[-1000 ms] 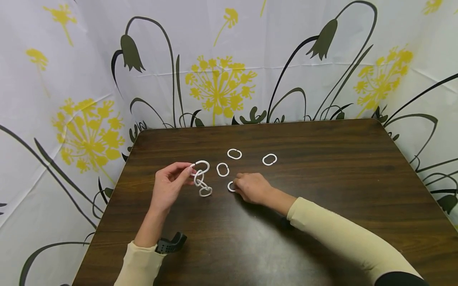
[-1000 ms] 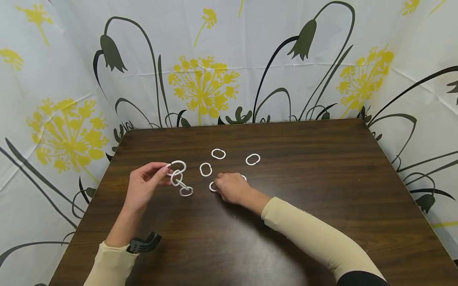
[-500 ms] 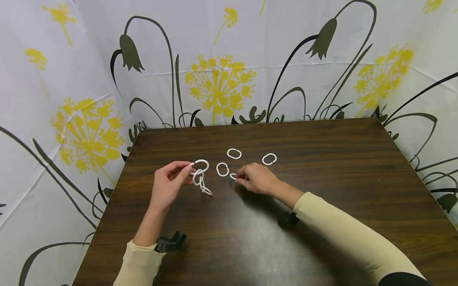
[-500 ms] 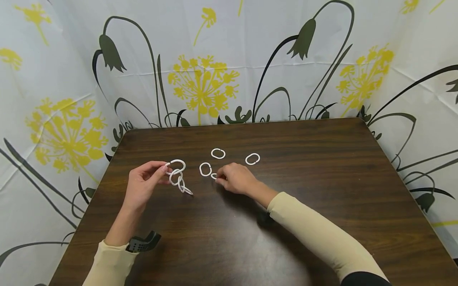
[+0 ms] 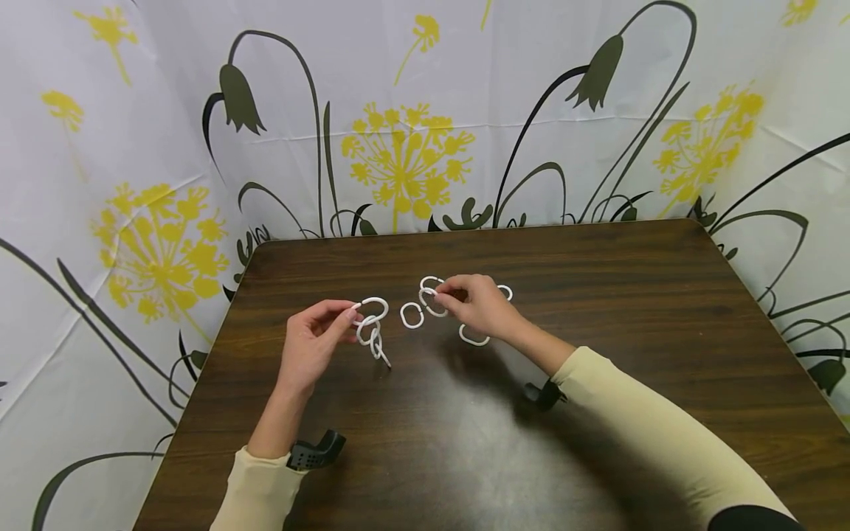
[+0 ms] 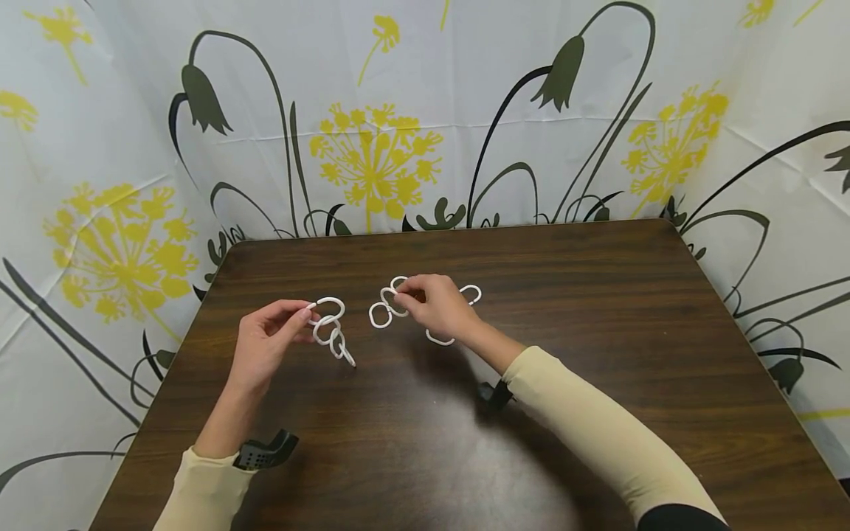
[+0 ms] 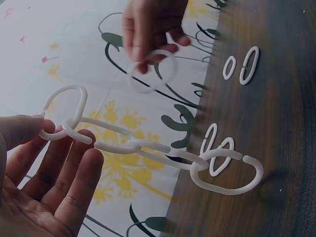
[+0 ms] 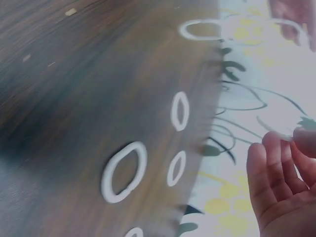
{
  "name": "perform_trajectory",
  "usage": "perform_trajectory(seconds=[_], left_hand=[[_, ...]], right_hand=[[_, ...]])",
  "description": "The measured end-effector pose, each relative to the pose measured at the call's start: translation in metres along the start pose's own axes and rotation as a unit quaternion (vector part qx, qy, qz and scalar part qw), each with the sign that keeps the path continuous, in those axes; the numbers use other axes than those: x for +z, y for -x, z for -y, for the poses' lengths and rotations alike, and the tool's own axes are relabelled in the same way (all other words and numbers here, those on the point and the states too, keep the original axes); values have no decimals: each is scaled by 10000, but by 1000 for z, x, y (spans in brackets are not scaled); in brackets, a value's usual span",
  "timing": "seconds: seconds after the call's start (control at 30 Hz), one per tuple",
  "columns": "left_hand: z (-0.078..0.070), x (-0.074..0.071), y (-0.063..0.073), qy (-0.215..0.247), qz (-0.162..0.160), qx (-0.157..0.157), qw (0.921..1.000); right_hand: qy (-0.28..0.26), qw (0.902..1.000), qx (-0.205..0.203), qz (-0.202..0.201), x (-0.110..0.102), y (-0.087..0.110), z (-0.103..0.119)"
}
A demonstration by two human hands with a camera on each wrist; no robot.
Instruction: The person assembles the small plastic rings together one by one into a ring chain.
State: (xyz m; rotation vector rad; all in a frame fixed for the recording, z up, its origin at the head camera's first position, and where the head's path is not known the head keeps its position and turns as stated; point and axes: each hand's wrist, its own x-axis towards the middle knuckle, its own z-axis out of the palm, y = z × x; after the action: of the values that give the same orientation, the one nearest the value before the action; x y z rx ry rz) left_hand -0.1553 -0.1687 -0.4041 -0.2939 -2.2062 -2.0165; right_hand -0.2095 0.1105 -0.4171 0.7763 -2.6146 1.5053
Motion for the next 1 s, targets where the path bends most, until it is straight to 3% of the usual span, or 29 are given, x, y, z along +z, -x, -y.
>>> perform_trajectory(seconds=[0.2,0.47,0.77,1.0], left_hand=[[-2,1,1,-68,88,71,9999],[-2,5,1,-107,176,180,9996],[-3,9,1,-333,232,245,9989],[-4,9,2,-419,267,270,9984]], right_hand=[[-1287,9909,399,-38,-3,-8,20],[-2658,9591,951,197,0,-15,54],[-2964,9436,1364,562,11,-23,68],[-2897,9415,1622,581,17,-26,70]])
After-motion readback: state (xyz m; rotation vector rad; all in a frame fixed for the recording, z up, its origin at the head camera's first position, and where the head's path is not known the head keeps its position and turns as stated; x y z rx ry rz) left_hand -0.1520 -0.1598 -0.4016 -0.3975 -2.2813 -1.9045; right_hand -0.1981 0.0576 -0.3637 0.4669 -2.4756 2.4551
